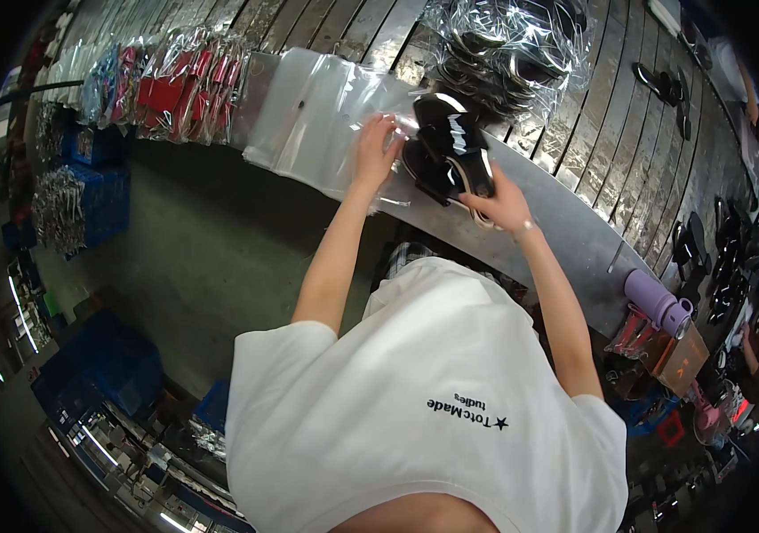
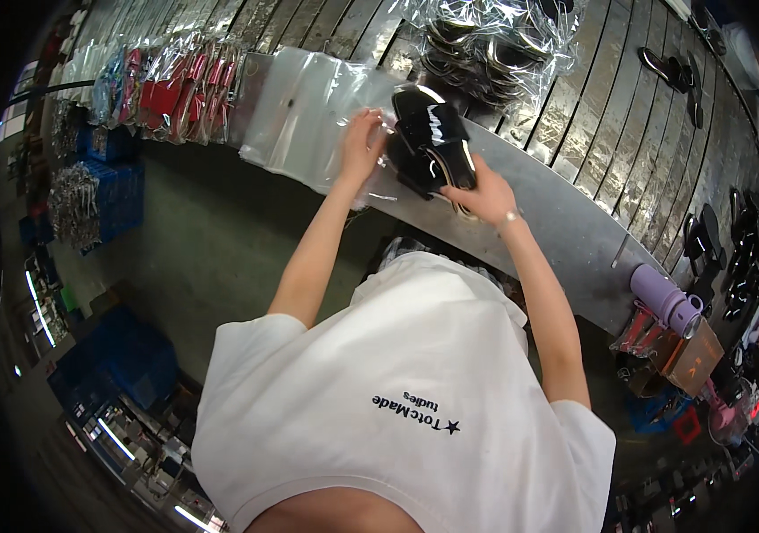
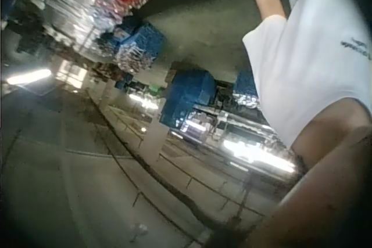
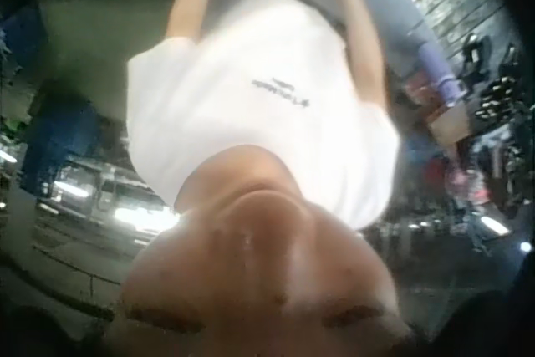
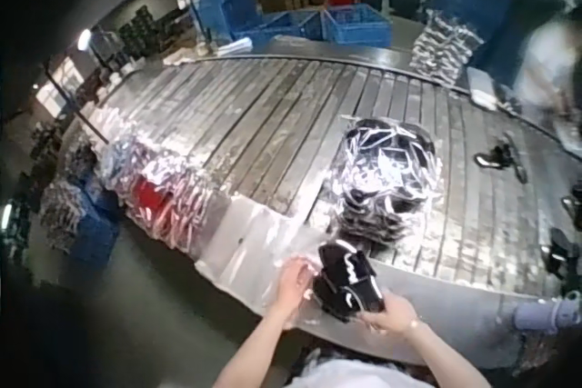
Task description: The person repeatedly picks up pairs of black slide sandals from a metal table and places them into clear plastic bags. The person seals the bags and stacks the packaged items on the table. The task involves handling footwear and packaging materials in a repetitive assembly-line manner.
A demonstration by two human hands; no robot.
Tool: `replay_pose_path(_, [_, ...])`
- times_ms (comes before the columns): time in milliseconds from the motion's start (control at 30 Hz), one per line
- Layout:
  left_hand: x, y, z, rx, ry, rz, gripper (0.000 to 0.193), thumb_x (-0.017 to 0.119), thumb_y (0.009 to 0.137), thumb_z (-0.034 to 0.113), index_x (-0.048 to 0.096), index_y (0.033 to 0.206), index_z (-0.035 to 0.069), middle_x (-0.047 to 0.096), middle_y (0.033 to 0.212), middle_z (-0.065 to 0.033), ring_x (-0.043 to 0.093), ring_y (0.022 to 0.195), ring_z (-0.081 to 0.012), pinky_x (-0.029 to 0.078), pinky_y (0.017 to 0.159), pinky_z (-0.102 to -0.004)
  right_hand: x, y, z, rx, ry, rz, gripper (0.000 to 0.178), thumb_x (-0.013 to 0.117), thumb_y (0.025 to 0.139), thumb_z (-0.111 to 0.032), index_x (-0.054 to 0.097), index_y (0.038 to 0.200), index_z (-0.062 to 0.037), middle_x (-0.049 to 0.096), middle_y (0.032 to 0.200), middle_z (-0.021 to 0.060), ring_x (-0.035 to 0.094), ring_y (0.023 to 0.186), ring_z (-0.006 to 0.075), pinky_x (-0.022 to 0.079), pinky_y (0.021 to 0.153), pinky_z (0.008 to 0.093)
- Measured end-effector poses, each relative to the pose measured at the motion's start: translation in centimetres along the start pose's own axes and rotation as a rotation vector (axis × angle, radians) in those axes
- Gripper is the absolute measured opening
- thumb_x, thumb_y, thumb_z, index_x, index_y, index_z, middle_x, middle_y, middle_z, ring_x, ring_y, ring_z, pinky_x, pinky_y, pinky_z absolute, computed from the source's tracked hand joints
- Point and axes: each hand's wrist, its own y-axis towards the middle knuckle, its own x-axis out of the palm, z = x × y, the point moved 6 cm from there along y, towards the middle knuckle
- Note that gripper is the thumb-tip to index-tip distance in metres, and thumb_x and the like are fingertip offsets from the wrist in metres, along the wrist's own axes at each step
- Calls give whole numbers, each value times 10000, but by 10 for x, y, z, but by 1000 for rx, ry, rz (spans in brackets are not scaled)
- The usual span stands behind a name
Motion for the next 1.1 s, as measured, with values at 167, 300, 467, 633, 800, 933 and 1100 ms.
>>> replay_pose_path(167, [11,-9,-40,-204,-257,38,180,545,859,102,574,1029,49,611,1101,-110,530,1113,-299,359,993,-427,16,26,34,211,-236,-76,719,697,645,-441,434,1179,-37,618,989,263,609,934,389,479,804,421])
replay_pose_path(300, [-17,10,-8,28,-171,6,167,522,862,103,562,1011,37,614,1105,-102,536,1112,-303,342,1013,-441,17,-2,13,132,-37,7,740,704,629,-422,435,1211,-52,618,991,264,611,928,386,475,799,414])
replay_pose_path(467, [-55,24,62,277,-141,-303,160,493,878,125,561,997,42,605,1143,-94,497,1160,-325,283,1034,-497,19,-19,-25,-34,203,-112,699,716,633,-414,483,1193,-67,634,957,217,619,887,355,470,785,384])
replay_pose_path(633, [-46,2,178,637,-72,-545,78,485,892,132,526,888,66,580,1207,-93,497,1172,-284,308,1043,-463,4,-42,-31,-156,48,-89,659,728,638,-413,511,1154,-65,642,927,197,633,861,316,479,739,381])
replay_pose_path(800, [-36,33,194,619,57,-314,235,520,833,52,596,1055,66,627,1093,-62,551,1097,-236,351,995,-420,-33,-74,1,66,435,179,603,741,659,-346,518,1139,-59,640,817,143,629,730,276,482,673,351])
replay_pose_path(933, [-11,25,262,832,-162,-463,192,577,789,33,604,977,60,621,1104,-65,537,1127,-262,343,1031,-424,-76,-109,6,-109,356,393,569,750,658,-324,527,1108,-55,624,789,115,611,704,234,470,659,326])
replay_pose_path(1100, [9,37,299,902,-354,-550,104,581,767,9,571,864,46,590,1168,-87,519,1143,-302,413,967,-417,-106,-180,33,-80,197,419,456,745,699,-215,549,1064,-24,628,828,59,577,697,152,464,659,287])
